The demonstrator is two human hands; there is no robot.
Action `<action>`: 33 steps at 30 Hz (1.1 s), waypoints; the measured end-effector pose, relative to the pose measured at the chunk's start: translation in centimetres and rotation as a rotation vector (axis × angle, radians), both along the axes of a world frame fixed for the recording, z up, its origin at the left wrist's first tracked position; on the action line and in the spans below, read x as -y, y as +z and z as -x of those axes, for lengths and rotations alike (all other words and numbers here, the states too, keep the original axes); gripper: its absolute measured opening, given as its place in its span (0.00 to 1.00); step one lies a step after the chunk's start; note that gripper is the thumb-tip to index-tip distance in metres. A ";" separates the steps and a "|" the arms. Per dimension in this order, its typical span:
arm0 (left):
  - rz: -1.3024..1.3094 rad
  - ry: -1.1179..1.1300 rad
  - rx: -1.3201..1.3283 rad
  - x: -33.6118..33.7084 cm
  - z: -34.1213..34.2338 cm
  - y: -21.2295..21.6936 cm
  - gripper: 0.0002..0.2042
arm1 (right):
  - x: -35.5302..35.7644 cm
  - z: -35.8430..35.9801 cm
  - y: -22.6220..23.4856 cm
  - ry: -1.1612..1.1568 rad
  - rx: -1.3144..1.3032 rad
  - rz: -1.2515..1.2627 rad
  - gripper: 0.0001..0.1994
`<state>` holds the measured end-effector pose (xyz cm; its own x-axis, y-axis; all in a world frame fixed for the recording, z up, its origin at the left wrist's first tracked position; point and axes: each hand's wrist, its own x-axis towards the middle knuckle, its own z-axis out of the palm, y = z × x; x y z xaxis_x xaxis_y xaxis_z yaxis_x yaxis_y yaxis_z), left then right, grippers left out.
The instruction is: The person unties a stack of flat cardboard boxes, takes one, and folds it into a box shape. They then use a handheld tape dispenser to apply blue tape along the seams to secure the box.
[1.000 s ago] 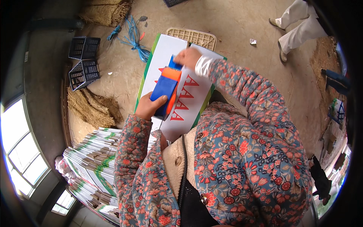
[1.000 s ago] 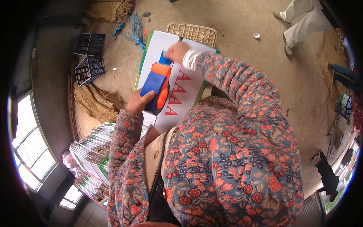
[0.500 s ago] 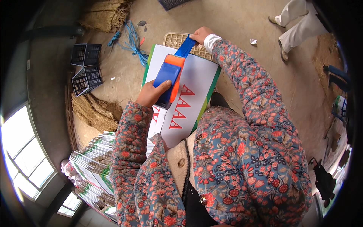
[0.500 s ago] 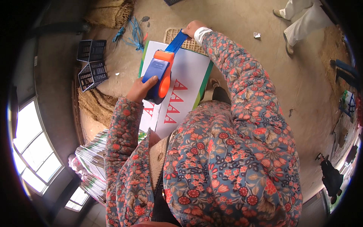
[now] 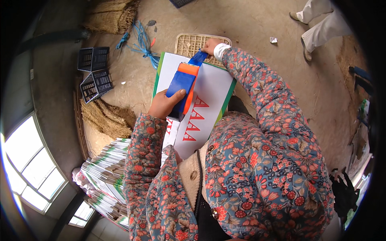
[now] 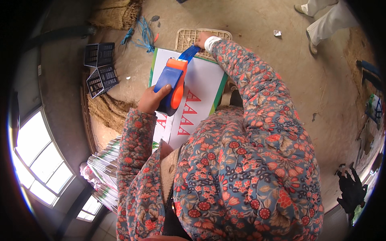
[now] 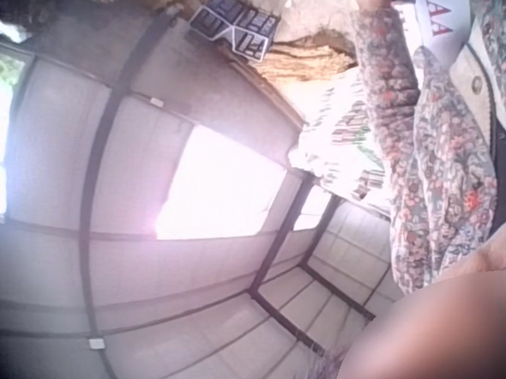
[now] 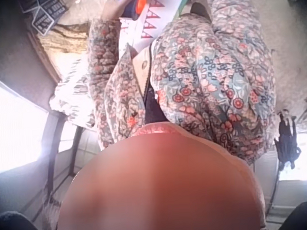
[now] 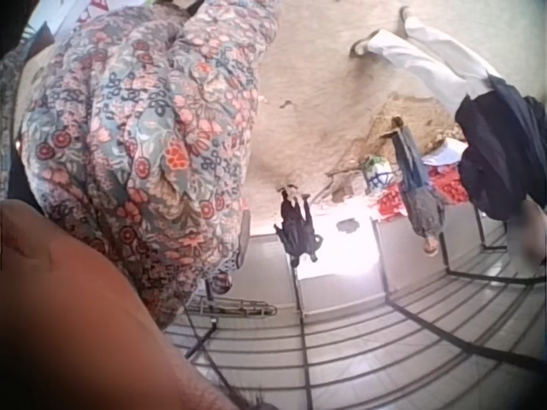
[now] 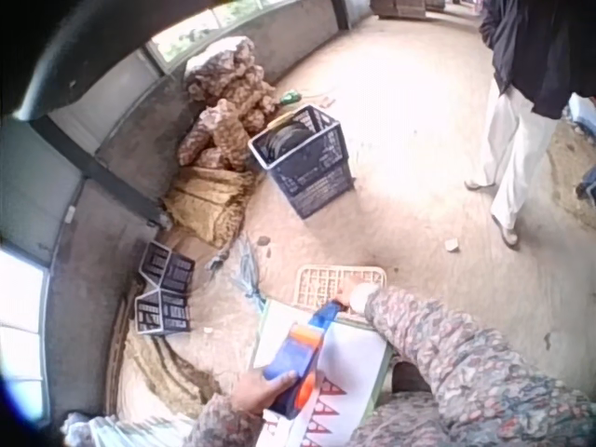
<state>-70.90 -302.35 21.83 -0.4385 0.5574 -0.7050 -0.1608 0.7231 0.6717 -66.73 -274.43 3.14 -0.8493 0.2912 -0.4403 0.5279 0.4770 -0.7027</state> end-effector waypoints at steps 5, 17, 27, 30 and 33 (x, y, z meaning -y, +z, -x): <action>0.035 0.012 -0.029 1.3 -1.7 0.4 0.28 | 1.3 -3.8 -4.0 0.316 0.339 -0.305 0.16; -0.076 0.031 0.011 2.7 -2.3 -1.1 0.24 | 0.0 -3.4 -3.5 -0.035 -0.088 0.037 0.27; -0.083 0.087 0.016 2.4 -2.7 0.2 0.22 | 1.0 -3.7 -2.1 -0.211 0.200 0.632 0.22; -0.087 0.119 0.084 2.2 -2.4 0.8 0.22 | 0.8 -4.0 -2.3 -0.215 0.139 0.709 0.21; -0.107 0.134 0.088 2.5 -2.3 1.1 0.22 | 0.9 -4.3 -2.1 -0.197 0.048 0.823 0.21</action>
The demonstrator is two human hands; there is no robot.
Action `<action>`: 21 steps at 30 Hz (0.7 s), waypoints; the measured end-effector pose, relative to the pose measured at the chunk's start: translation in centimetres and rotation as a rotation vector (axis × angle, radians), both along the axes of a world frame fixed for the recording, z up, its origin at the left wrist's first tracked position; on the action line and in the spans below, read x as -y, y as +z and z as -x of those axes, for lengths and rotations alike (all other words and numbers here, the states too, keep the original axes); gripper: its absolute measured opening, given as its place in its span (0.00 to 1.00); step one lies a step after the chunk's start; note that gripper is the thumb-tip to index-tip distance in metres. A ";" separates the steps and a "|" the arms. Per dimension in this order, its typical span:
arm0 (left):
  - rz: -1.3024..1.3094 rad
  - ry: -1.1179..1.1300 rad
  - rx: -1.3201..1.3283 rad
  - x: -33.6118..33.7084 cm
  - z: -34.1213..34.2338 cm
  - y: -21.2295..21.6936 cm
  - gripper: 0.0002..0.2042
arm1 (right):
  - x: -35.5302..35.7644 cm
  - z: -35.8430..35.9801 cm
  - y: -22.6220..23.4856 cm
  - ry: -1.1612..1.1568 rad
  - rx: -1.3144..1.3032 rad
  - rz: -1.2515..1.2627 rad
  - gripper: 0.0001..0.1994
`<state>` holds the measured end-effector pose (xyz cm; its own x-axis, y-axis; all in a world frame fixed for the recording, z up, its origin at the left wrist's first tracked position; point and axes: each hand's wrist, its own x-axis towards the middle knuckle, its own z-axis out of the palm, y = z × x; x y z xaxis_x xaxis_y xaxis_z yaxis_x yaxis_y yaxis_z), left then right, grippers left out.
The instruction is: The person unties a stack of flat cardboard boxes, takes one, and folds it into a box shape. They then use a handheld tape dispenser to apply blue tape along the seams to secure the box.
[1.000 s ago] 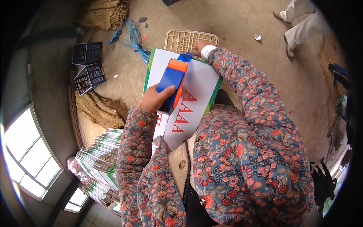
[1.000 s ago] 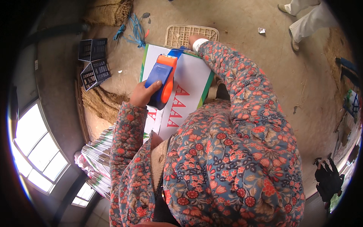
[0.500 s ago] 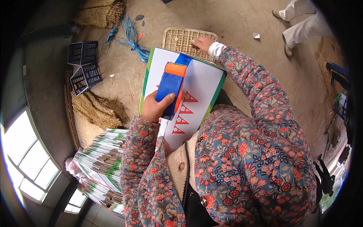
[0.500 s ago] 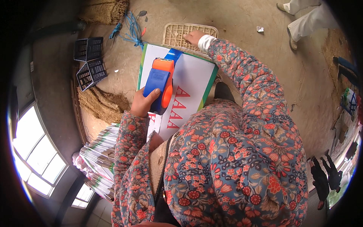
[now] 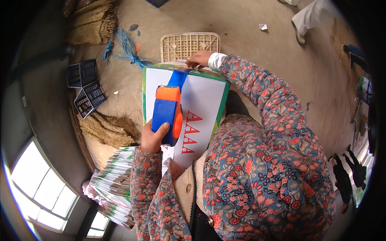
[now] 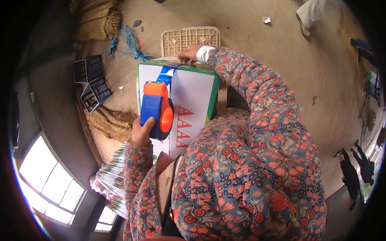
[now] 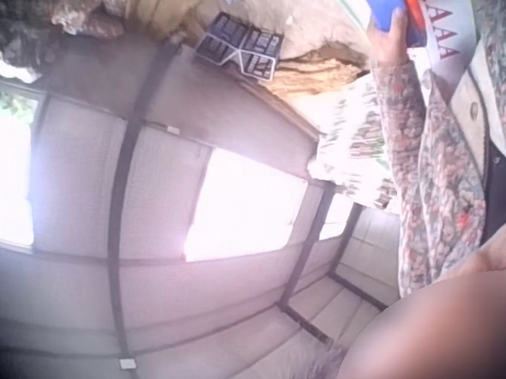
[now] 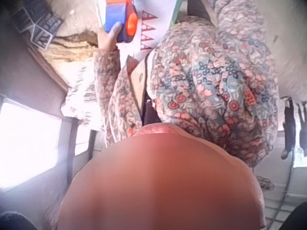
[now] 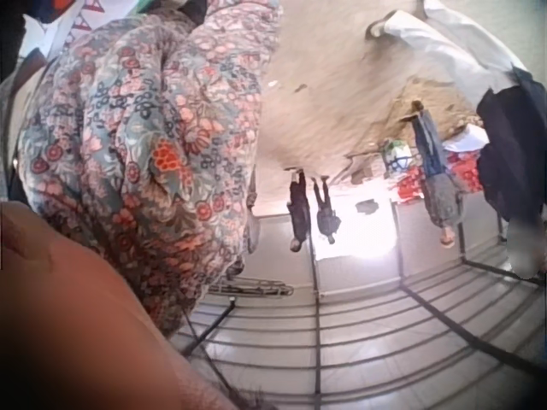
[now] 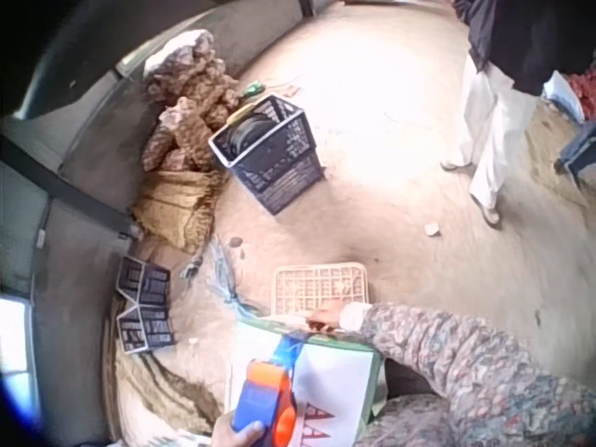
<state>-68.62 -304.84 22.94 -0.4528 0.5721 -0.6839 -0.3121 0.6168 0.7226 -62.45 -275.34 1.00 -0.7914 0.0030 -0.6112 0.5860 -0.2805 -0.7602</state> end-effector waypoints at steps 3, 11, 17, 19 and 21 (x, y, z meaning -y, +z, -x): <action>-0.032 -0.005 -0.015 0.4 0.1 0.1 0.22 | 0.4 0.0 0.2 0.018 -0.066 -0.096 0.20; 0.012 -0.053 -0.064 1.2 0.2 1.0 0.27 | 1.8 0.7 1.3 0.044 -0.202 -0.248 0.27; -0.026 -0.047 -0.020 1.4 -0.4 0.5 0.27 | 4.7 4.0 0.9 0.113 -0.342 -0.494 0.32; -0.021 -0.033 -0.016 1.5 -0.5 0.2 0.26 | 5.5 4.7 0.0 0.278 -0.422 -0.558 0.30; -0.049 -0.018 0.000 1.7 -0.7 -0.1 0.26 | 5.6 4.7 -1.0 0.396 -0.336 -0.653 0.29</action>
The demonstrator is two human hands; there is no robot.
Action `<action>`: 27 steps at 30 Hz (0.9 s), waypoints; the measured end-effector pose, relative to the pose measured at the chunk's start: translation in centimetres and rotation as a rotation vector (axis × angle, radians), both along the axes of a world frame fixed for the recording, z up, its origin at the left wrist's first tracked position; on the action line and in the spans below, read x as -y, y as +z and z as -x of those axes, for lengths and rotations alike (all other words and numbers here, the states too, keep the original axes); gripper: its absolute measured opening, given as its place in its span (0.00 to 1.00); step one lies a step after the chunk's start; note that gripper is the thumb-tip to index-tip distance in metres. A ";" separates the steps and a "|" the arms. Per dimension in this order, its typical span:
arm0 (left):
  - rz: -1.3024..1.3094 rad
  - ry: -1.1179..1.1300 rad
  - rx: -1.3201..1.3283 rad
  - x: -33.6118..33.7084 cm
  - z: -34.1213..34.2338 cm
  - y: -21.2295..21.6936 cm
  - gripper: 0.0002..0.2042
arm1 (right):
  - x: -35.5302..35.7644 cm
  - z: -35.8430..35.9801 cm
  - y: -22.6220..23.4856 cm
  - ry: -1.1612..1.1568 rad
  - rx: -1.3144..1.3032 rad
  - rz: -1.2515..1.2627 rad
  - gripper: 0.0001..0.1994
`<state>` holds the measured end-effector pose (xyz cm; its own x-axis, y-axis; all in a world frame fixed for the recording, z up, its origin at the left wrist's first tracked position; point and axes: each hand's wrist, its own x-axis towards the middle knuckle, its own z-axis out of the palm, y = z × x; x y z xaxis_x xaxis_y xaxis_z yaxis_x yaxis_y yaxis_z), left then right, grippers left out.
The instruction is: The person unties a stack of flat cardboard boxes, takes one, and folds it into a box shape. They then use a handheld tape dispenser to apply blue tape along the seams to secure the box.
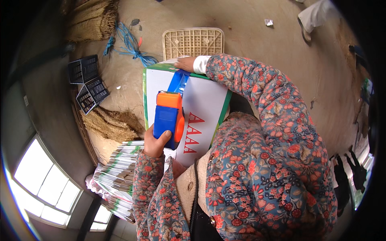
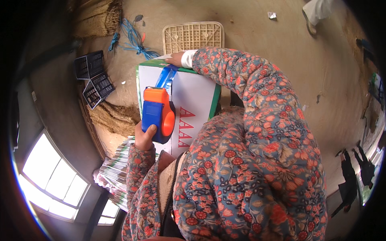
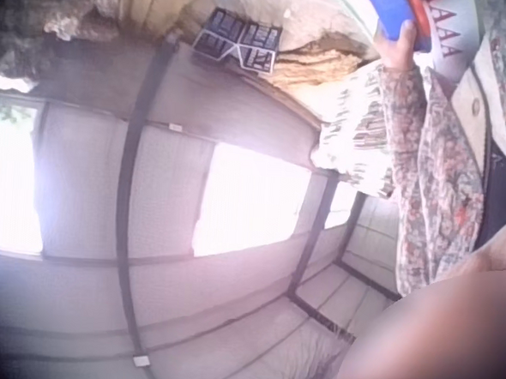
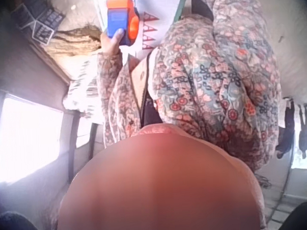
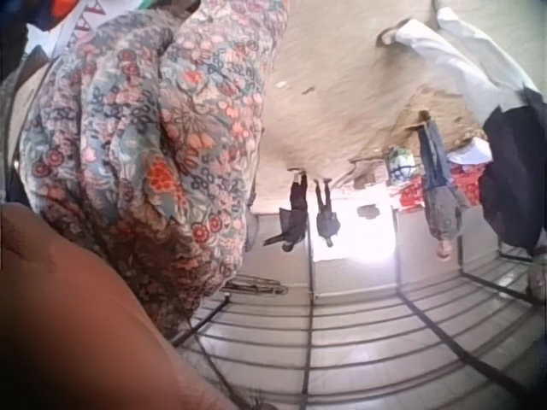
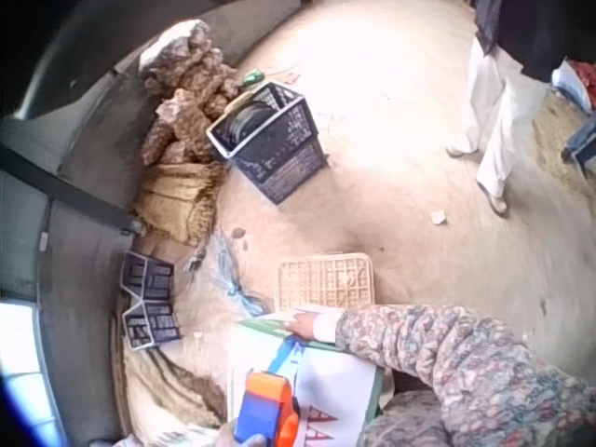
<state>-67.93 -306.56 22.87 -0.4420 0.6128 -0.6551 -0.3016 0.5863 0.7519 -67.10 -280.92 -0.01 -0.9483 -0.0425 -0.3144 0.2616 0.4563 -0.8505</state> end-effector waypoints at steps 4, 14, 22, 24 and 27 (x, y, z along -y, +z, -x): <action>0.020 0.012 0.008 0.1 0.0 -0.7 0.24 | -1.9 -0.4 -0.8 -0.003 0.275 -0.300 0.28; 0.016 -0.029 -0.102 0.3 -0.4 -3.4 0.22 | 2.1 2.8 4.6 -0.086 0.210 -0.074 0.40; -0.051 -0.020 -0.132 -0.9 -0.5 -6.6 0.22 | 1.5 1.8 2.0 -0.174 0.055 -0.239 0.42; -0.057 -0.036 -0.167 -1.2 -0.6 -8.0 0.24 | 1.4 1.8 1.0 -0.148 0.138 -0.315 0.34; 0.020 -0.068 -0.161 -0.9 -1.2 -10.2 0.25 | 1.0 1.2 -0.5 -0.174 0.131 -0.302 0.33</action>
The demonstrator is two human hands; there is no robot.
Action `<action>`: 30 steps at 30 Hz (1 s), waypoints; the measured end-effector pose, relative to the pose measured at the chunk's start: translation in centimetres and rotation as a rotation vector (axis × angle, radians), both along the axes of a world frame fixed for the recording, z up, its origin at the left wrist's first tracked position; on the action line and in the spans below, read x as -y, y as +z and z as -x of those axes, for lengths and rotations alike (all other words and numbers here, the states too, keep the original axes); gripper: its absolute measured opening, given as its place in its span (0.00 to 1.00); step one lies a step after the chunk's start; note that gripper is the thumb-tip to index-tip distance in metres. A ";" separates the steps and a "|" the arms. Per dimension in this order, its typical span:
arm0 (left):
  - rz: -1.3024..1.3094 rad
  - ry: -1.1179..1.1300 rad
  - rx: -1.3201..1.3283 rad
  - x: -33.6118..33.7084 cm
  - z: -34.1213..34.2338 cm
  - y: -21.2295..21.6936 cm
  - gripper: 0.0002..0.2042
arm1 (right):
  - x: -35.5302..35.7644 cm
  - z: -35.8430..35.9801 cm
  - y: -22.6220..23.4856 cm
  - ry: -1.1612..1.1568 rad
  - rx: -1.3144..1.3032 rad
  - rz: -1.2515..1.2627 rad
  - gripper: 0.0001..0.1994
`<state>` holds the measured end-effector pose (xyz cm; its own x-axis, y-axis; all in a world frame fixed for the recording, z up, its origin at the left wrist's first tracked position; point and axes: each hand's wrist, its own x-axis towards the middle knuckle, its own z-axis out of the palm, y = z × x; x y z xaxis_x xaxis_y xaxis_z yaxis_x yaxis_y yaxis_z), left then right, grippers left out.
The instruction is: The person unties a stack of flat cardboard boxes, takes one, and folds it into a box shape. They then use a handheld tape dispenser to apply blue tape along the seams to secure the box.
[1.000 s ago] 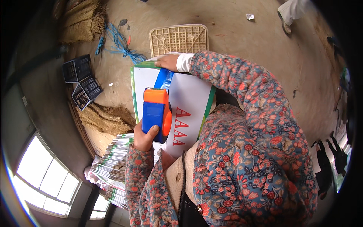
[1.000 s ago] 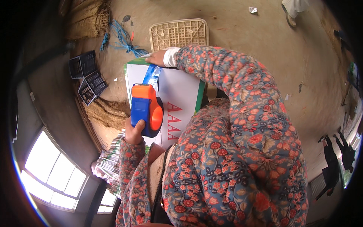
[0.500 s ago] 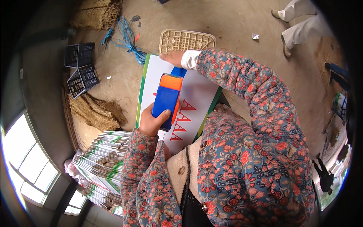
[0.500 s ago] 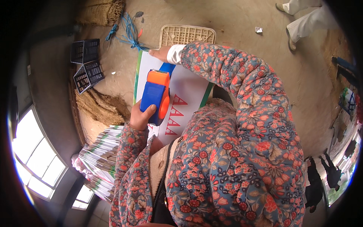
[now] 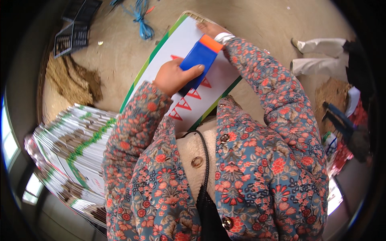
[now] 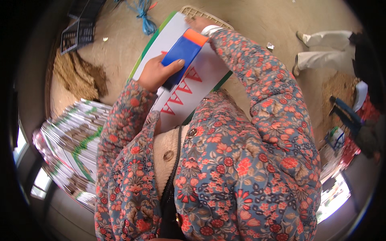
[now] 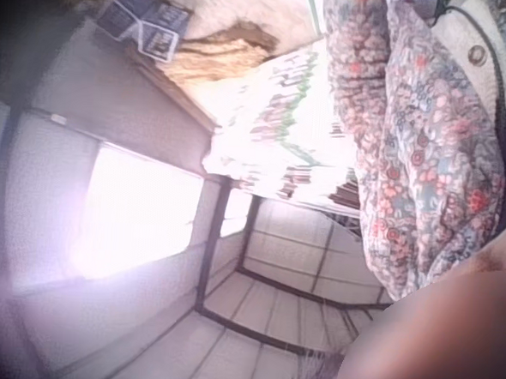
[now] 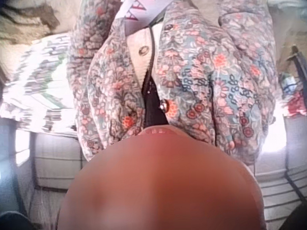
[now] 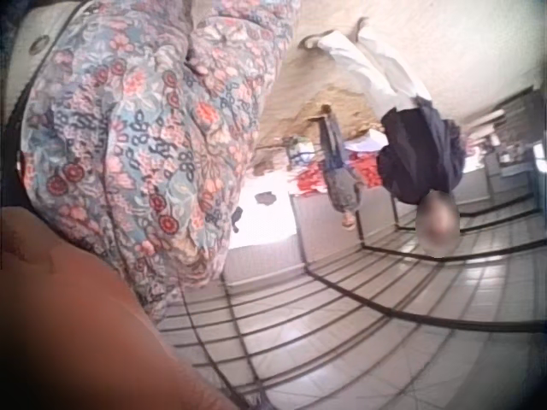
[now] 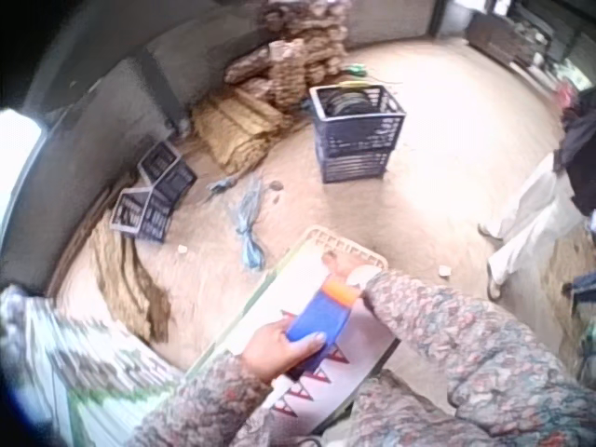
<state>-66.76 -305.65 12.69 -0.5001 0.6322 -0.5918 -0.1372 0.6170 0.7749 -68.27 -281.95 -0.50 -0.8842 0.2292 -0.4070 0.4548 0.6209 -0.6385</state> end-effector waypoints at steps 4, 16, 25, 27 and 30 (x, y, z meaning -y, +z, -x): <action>0.021 -0.019 0.003 4.4 -1.4 -1.0 0.26 | -1.2 -1.5 -2.6 -0.057 -0.076 -0.185 0.33; 0.243 0.121 0.104 21.9 -12.5 1.1 0.27 | -9.4 -3.9 -6.7 -0.048 -0.005 -0.321 0.36; 0.226 0.095 0.072 28.7 -14.5 0.2 0.32 | -9.8 -5.5 -5.3 -0.062 -0.013 -0.445 0.35; 0.171 0.113 0.062 28.6 -14.4 -0.6 0.33 | -10.1 -6.0 -5.3 -0.096 -0.066 -0.473 0.34; 0.203 0.079 0.078 28.5 -14.4 -1.5 0.33 | -10.3 -6.2 -4.8 -0.103 -0.016 -0.496 0.34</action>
